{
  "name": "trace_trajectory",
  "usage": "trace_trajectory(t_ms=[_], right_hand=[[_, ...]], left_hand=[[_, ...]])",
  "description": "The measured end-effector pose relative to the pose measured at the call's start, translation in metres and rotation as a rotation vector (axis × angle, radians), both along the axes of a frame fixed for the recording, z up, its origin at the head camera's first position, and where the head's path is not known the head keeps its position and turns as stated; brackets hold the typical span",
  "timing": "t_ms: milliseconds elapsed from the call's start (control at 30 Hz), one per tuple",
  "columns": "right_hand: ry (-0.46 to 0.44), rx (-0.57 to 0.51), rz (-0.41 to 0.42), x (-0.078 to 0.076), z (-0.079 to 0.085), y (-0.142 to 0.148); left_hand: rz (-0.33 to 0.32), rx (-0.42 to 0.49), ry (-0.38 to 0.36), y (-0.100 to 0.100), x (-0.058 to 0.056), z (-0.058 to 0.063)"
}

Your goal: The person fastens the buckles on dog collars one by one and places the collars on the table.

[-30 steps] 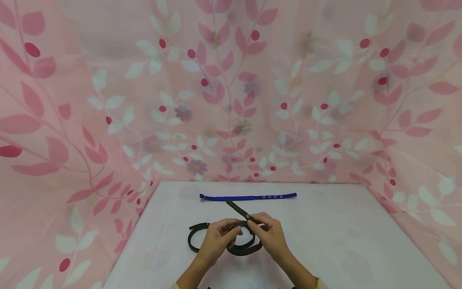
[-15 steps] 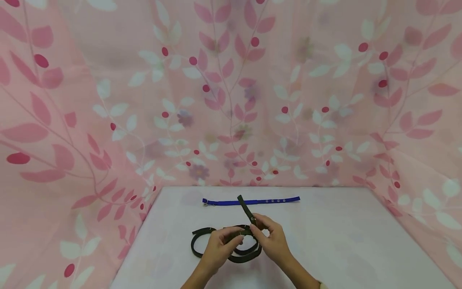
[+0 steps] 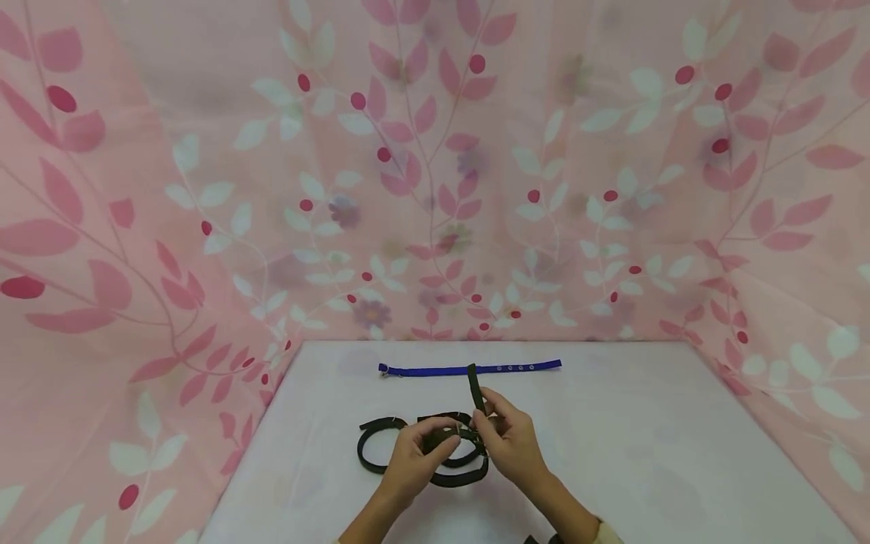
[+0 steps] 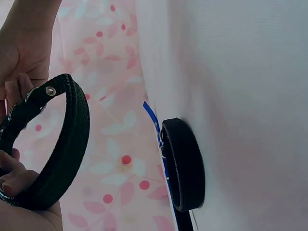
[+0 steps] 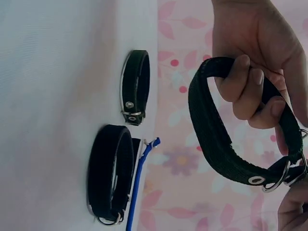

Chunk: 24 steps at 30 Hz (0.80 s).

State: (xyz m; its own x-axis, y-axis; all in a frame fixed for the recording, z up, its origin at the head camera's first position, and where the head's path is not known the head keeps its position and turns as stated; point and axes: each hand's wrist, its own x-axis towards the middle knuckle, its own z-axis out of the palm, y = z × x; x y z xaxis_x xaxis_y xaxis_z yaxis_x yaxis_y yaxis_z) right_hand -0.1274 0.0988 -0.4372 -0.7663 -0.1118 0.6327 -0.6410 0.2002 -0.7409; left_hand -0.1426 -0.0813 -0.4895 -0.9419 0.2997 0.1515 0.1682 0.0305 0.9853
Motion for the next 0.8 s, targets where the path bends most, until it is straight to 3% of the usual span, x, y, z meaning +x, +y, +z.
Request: trace_trajectory(t_ms=[133, 300, 500, 667, 800], right_hand=[[-0.065, -0.011, -0.032, 0.0002, -0.0035, 0.0012], [-0.162, -0.037, -0.007, 0.0040, -0.0048, 0.0002], [-0.143, -0.066, 0.054, 0.0048, -0.0021, -0.0004], [-0.090, -0.056, 0.036, 0.0013, -0.0030, 0.0004], [-0.113, -0.063, 0.021, -0.0005, -0.0043, 0.0021]], left_hand=[[0.000, 0.010, 0.003, 0.0011, 0.0004, -0.0038], [0.053, 0.028, -0.007, 0.0013, 0.0051, -0.0077], [0.075, 0.000, 0.064, 0.0022, 0.0062, -0.0094], [0.066, -0.004, 0.114, 0.0034, 0.0034, -0.0098], [0.112, 0.020, 0.113, 0.0033, 0.0036, -0.0084]])
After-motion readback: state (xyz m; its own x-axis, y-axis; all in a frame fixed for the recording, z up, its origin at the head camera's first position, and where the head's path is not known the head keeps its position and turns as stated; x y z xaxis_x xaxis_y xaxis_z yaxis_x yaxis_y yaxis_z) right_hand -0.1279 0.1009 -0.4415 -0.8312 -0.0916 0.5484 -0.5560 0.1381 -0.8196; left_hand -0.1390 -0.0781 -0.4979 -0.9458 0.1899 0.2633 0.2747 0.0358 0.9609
